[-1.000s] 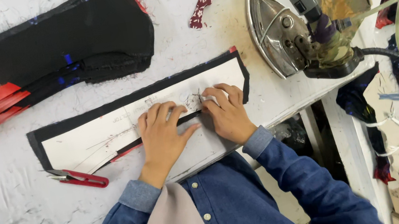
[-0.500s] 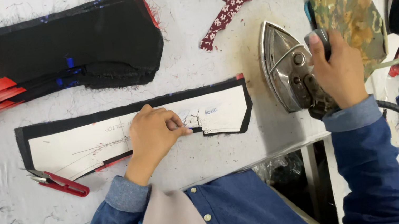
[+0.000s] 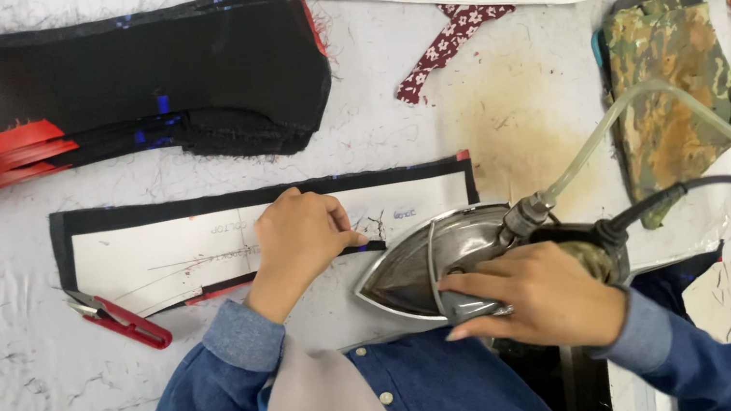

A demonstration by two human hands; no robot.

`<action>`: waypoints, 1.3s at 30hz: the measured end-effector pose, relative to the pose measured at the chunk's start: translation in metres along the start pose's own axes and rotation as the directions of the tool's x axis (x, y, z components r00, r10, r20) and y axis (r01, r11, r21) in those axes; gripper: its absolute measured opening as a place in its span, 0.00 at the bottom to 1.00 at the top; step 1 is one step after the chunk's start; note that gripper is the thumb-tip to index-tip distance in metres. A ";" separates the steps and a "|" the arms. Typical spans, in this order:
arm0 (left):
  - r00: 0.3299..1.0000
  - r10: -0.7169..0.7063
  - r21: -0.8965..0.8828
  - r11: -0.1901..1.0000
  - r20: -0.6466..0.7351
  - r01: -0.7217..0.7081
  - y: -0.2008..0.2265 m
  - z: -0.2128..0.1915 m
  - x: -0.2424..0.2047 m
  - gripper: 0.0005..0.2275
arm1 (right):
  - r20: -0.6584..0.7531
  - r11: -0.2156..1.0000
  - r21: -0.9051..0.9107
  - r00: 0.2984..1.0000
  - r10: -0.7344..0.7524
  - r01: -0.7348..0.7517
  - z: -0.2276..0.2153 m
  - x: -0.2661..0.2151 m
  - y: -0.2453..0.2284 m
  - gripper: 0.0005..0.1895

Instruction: The person places a paper pattern on a piece of black fabric and uses a red utility knife to cut along the pattern's edge. The person then irons the fabric with a steam iron. The person repeats this process with another piece of fabric, cutting and ironing it to match the pattern.

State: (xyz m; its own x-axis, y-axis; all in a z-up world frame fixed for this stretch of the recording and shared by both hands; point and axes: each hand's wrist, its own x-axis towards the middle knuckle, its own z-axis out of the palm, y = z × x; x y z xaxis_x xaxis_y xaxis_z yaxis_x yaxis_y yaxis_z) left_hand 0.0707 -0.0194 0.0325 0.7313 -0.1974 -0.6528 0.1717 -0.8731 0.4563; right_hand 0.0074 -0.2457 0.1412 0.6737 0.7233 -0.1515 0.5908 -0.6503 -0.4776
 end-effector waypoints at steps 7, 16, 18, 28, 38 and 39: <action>0.942 0.269 -0.185 0.934 -0.200 -0.306 -0.032 -0.006 -0.026 0.06 | -0.083 0.947 -0.292 0.990 0.113 -0.133 0.033 0.027 -0.024 0.27; 0.867 0.187 -0.016 0.976 -0.462 -0.219 -0.087 0.000 -0.041 0.30 | 0.159 0.921 -0.329 0.949 0.273 -0.209 0.029 0.043 -0.027 0.26; 0.946 0.079 -0.110 0.987 -0.313 -0.119 -0.086 -0.012 -0.039 0.25 | 0.186 0.891 -0.392 0.929 0.321 -0.229 0.029 0.041 -0.023 0.26; 0.994 0.017 -0.181 0.983 -0.111 -0.037 -0.090 -0.034 -0.026 0.21 | 0.265 0.696 -0.327 0.645 0.717 -0.640 -0.001 0.045 -0.030 0.22; 0.953 0.149 -0.299 0.927 -0.265 -0.228 -0.104 -0.030 -0.026 0.09 | 0.066 0.890 -0.452 0.998 -0.023 0.050 0.048 0.085 -0.062 0.23; 0.922 0.176 -0.407 0.858 -0.344 -0.315 -0.107 -0.030 -0.030 0.04 | 0.035 0.883 -0.469 0.999 -0.004 0.020 0.048 0.093 -0.066 0.22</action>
State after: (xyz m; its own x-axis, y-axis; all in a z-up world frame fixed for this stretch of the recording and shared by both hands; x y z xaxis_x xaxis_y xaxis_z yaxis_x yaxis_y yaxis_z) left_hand 0.0507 0.0934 0.0216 0.9317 -0.1824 -0.3141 0.1852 -0.5052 0.8429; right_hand 0.0094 -0.1244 0.1168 0.6555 0.7335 -0.1797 0.7432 -0.6688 -0.0192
